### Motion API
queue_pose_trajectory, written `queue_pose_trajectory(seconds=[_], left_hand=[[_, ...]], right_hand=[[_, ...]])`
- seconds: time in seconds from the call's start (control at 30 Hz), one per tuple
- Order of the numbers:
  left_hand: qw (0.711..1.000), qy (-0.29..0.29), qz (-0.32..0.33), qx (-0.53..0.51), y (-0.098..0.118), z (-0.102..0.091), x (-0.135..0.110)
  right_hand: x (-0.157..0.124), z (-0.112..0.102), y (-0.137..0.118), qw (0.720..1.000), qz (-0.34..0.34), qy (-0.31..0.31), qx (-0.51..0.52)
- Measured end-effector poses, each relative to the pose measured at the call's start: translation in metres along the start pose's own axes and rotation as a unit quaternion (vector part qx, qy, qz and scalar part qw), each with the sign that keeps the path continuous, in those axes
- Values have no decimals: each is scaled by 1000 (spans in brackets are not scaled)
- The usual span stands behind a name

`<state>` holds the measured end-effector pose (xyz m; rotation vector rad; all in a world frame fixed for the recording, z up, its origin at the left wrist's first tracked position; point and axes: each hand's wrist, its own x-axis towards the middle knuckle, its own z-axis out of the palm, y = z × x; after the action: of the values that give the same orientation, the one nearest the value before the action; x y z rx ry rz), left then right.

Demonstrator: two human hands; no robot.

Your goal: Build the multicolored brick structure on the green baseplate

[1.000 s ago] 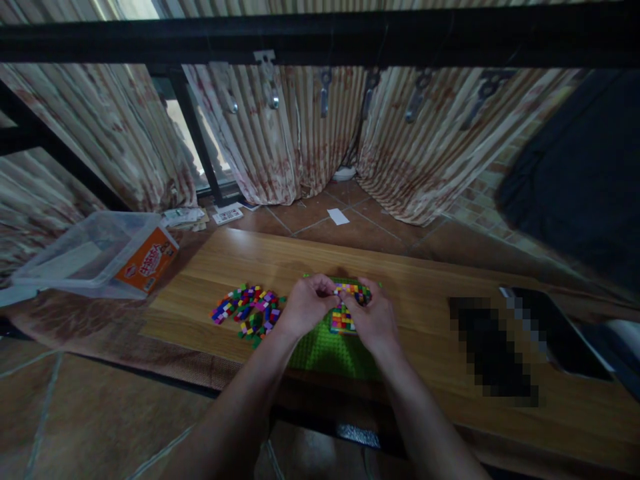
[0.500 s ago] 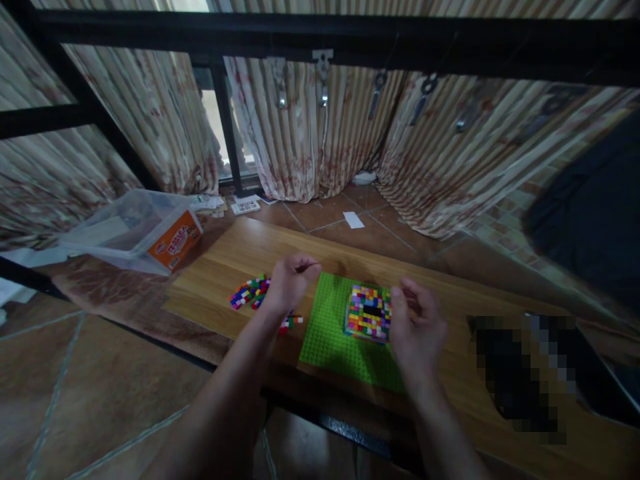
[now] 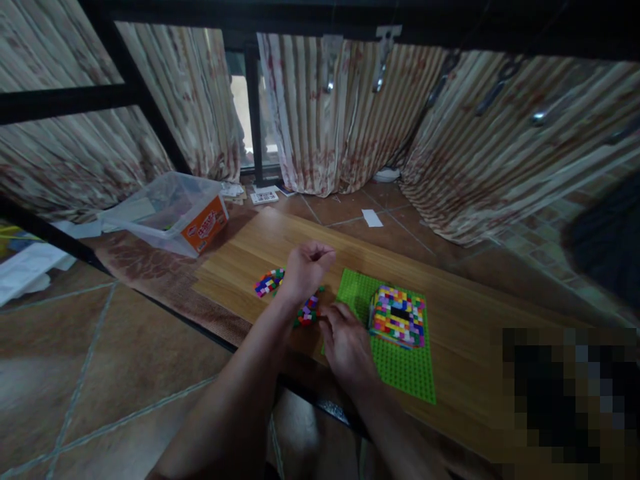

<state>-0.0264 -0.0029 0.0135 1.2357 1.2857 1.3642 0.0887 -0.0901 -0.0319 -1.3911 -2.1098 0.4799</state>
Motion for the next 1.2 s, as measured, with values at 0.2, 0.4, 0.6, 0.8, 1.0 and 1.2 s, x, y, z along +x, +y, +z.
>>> queue_pose_trajectory(seconds=[0.2,0.4,0.6,0.8,1.0,1.2], left_hand=[[998,-55,-9,9,-1,-3,-6],[989,-124,4,82,7,-9,-10],[946,-316,-75,9,16,-2,-19],[926,-359,-117,-14,20,14,-26],[907,-382,-159,-82,22,37,-33],[952,-229,-175,-102,12,46,-25]], right_hand=[[7,11,1,997,22,15,-68],[10,-20,-5,995,32,89,-15],[11,-57,-3,987,49,151,13],[-1,-70,13,986,47,149,58],[-13,-87,35,961,99,193,173],[-27,-115,69,889,224,289,275]])
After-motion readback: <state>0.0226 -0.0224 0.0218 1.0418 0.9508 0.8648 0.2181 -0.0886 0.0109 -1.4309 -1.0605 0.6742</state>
